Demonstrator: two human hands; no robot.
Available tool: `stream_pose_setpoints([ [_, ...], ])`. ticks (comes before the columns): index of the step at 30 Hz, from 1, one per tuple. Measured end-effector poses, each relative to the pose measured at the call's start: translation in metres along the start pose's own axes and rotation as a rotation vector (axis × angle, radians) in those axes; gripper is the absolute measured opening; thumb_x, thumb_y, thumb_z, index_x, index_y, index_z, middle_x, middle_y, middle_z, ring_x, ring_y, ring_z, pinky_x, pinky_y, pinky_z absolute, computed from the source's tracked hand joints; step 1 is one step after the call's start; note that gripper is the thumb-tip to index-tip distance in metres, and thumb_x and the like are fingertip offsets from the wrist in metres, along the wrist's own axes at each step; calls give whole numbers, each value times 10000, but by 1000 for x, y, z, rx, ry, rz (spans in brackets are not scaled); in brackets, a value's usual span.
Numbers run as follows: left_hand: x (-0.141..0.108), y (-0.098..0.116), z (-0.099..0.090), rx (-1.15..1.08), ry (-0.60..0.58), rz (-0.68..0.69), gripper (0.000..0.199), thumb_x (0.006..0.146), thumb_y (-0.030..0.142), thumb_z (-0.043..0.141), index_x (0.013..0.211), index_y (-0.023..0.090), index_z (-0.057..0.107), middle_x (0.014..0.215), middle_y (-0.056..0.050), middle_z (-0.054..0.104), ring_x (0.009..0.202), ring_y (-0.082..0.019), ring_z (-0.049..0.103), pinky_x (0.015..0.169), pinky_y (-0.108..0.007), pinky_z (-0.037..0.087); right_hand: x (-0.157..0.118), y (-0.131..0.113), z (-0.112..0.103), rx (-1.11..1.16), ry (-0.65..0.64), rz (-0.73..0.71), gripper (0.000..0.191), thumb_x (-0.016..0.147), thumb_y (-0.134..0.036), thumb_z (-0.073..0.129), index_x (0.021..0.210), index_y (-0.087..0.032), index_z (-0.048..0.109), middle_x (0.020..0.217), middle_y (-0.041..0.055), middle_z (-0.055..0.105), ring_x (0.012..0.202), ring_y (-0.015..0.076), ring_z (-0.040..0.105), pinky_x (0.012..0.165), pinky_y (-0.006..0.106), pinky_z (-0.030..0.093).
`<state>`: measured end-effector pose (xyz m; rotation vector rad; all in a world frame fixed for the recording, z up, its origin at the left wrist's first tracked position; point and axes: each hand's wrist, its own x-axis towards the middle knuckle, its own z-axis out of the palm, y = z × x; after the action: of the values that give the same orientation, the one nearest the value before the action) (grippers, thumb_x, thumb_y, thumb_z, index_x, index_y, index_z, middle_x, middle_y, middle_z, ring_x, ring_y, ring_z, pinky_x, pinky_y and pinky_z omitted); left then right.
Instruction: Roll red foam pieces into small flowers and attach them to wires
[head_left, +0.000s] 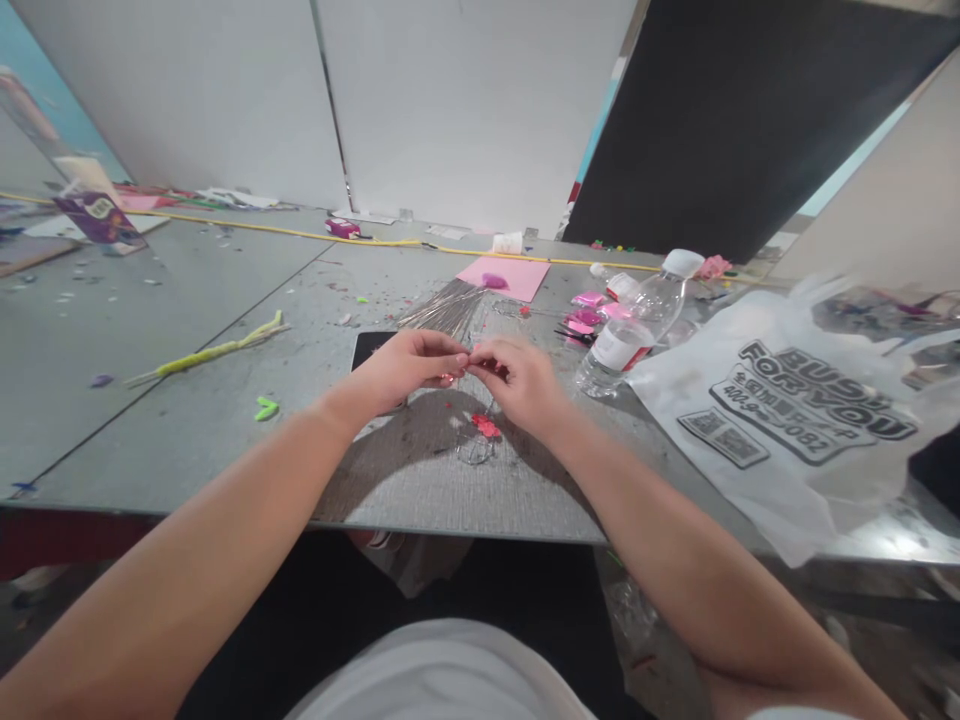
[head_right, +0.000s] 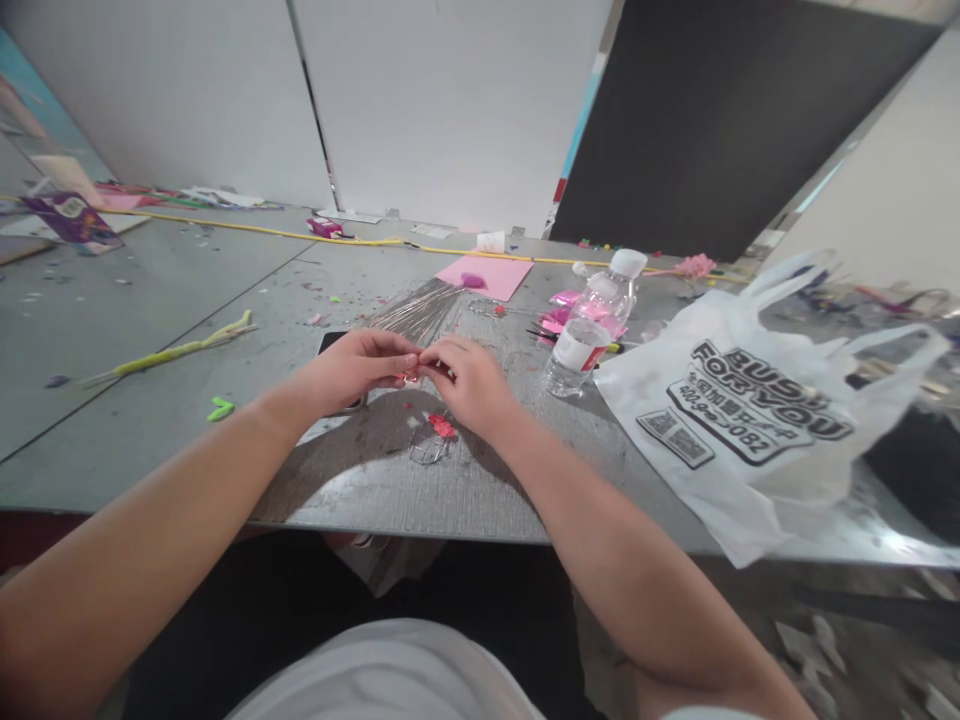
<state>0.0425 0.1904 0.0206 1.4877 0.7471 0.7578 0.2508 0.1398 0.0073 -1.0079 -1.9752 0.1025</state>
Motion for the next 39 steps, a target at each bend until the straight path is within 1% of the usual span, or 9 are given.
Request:
stream_pose_setpoints([
  [3,-1,1,1,49,-13,30,224,806,374,852,893,179,785,860,-44,736,792,-132,653,786,-290,545,0,-1,-2,-62,-47,-15,113,1017,-253,646,934,-226,719,990,52,760,957,209,673,873,347,511],
  [8,-2,4,3,105,-56,17,197,843,314,787,1004,202,775,925,-52,761,787,-134,670,785,-310,562,2,-6,-2,-57,-132,44,157,1020,-251,596,896,-230,688,966,57,751,969,228,657,923,387,500],
  [13,0,6,2,191,10,13,266,873,318,737,1096,181,781,969,-71,777,819,-155,690,806,-315,569,5,-2,-5,72,131,374,91,944,-258,644,888,-216,701,890,53,775,817,202,694,770,353,550],
  [16,5,1,-4,486,108,58,273,928,336,654,1098,170,788,962,-77,789,849,-192,699,839,-350,553,7,4,-10,119,259,473,42,858,-239,712,849,-201,724,887,61,795,821,208,726,762,357,579],
  [19,11,-6,-11,884,166,246,225,932,278,620,1006,162,798,944,-86,781,893,-226,686,838,-357,512,8,6,-9,181,242,520,57,807,-230,759,851,-195,766,867,60,810,795,205,742,756,362,597],
  [22,16,-13,-15,1027,173,330,155,892,228,664,959,156,783,931,-89,767,885,-224,672,813,-335,484,7,3,-5,236,195,534,61,787,-238,801,834,-200,790,827,52,814,741,197,740,725,352,595],
  [28,17,-14,-11,1067,119,293,78,866,249,719,823,191,750,832,-54,758,799,-208,661,742,-312,449,5,0,-2,139,120,452,71,867,-274,766,826,-223,793,797,37,812,734,198,733,752,358,583],
  [34,15,-13,-10,1057,129,285,152,884,179,664,980,196,781,990,-75,816,937,-242,719,876,-350,504,1,10,3,173,65,423,164,939,-220,656,970,-238,816,947,57,841,887,232,785,830,395,613],
  [39,15,-15,-11,1044,150,282,288,853,112,653,1100,183,784,1078,-97,807,958,-237,724,894,-346,536,1,10,5,255,81,466,90,820,-164,765,863,-232,808,920,37,841,871,216,783,862,392,626],
])
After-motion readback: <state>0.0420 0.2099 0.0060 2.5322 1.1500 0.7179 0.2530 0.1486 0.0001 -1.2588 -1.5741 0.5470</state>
